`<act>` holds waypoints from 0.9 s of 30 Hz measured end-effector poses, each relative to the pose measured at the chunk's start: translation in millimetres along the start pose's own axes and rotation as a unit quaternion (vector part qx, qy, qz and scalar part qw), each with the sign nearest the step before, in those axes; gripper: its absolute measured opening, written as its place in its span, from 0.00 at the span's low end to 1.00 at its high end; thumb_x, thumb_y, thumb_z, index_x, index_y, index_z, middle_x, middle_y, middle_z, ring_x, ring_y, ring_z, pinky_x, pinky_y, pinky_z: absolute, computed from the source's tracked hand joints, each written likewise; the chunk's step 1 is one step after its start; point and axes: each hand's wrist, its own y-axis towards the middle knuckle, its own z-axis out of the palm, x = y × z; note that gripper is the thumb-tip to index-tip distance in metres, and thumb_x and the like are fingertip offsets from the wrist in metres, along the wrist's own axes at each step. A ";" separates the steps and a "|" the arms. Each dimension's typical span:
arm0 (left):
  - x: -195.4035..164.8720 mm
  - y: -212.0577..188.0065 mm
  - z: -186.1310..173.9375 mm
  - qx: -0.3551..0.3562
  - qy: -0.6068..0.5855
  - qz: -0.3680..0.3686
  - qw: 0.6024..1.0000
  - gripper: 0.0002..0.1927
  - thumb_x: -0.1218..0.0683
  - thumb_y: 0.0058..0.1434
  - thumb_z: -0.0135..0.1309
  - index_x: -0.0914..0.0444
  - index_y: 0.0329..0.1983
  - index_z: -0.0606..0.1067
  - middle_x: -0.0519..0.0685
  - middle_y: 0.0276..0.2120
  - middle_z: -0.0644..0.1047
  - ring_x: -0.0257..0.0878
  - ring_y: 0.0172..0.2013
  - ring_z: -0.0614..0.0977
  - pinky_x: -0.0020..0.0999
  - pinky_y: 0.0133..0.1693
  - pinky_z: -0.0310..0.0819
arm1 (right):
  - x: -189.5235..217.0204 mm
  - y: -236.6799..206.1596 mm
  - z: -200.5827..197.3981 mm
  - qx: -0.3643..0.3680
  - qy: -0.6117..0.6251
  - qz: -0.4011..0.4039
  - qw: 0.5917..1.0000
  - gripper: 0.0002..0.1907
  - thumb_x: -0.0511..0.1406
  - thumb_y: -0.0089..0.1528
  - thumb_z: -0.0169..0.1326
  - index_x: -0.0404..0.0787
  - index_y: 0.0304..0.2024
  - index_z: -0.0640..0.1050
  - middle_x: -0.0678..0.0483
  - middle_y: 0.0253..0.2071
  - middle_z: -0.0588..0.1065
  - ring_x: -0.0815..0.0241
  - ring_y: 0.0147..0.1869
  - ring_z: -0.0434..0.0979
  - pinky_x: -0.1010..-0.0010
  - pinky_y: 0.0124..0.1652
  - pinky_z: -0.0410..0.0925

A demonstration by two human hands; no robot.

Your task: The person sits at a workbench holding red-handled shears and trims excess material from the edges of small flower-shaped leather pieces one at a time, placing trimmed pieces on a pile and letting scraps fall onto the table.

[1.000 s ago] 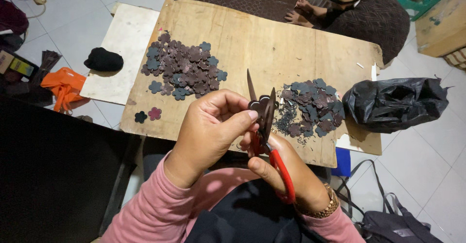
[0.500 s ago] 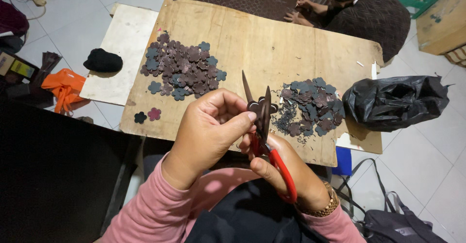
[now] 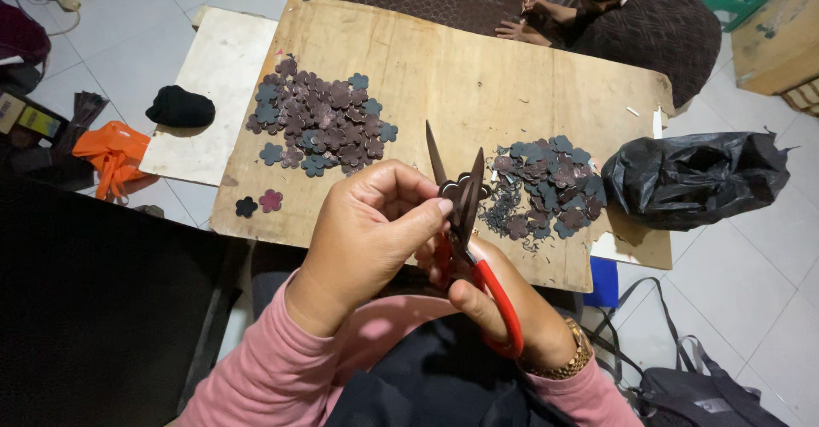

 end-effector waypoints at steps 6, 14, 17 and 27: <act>4.1 0.7 0.2 -0.001 -0.002 0.011 1.000 0.03 0.64 0.63 0.59 0.68 0.37 0.76 0.49 0.30 0.82 0.29 0.27 0.81 0.23 0.28 0.77 | -6.8 -2.0 -0.7 -0.020 0.034 0.021 0.999 0.47 0.65 0.60 0.55 0.31 0.59 0.70 0.54 0.47 0.69 0.63 0.49 0.67 0.70 0.49 0.65; 9.0 2.4 1.9 -0.012 -0.027 -0.002 1.000 0.04 0.63 0.63 0.59 0.67 0.38 0.75 0.49 0.29 0.81 0.29 0.26 0.80 0.23 0.25 0.75 | -8.3 -0.2 1.3 -0.013 -0.005 -0.020 1.000 0.47 0.66 0.63 0.51 0.32 0.62 0.68 0.54 0.50 0.69 0.63 0.52 0.68 0.68 0.53 0.67; 8.9 3.2 2.2 -0.019 -0.044 0.025 0.999 0.05 0.63 0.63 0.59 0.67 0.41 0.74 0.50 0.31 0.82 0.30 0.30 0.82 0.23 0.30 0.77 | -3.5 -4.0 3.7 -0.015 0.008 -0.019 1.000 0.47 0.65 0.64 0.49 0.32 0.65 0.66 0.52 0.53 0.70 0.61 0.55 0.70 0.67 0.58 0.66; 11.2 5.9 0.6 -0.017 -0.048 0.029 0.998 0.05 0.63 0.65 0.58 0.67 0.42 0.74 0.49 0.32 0.80 0.31 0.32 0.82 0.23 0.34 0.78 | -0.5 1.2 2.6 -0.004 -0.002 -0.045 0.999 0.47 0.64 0.64 0.51 0.31 0.65 0.65 0.54 0.50 0.69 0.63 0.52 0.68 0.69 0.53 0.67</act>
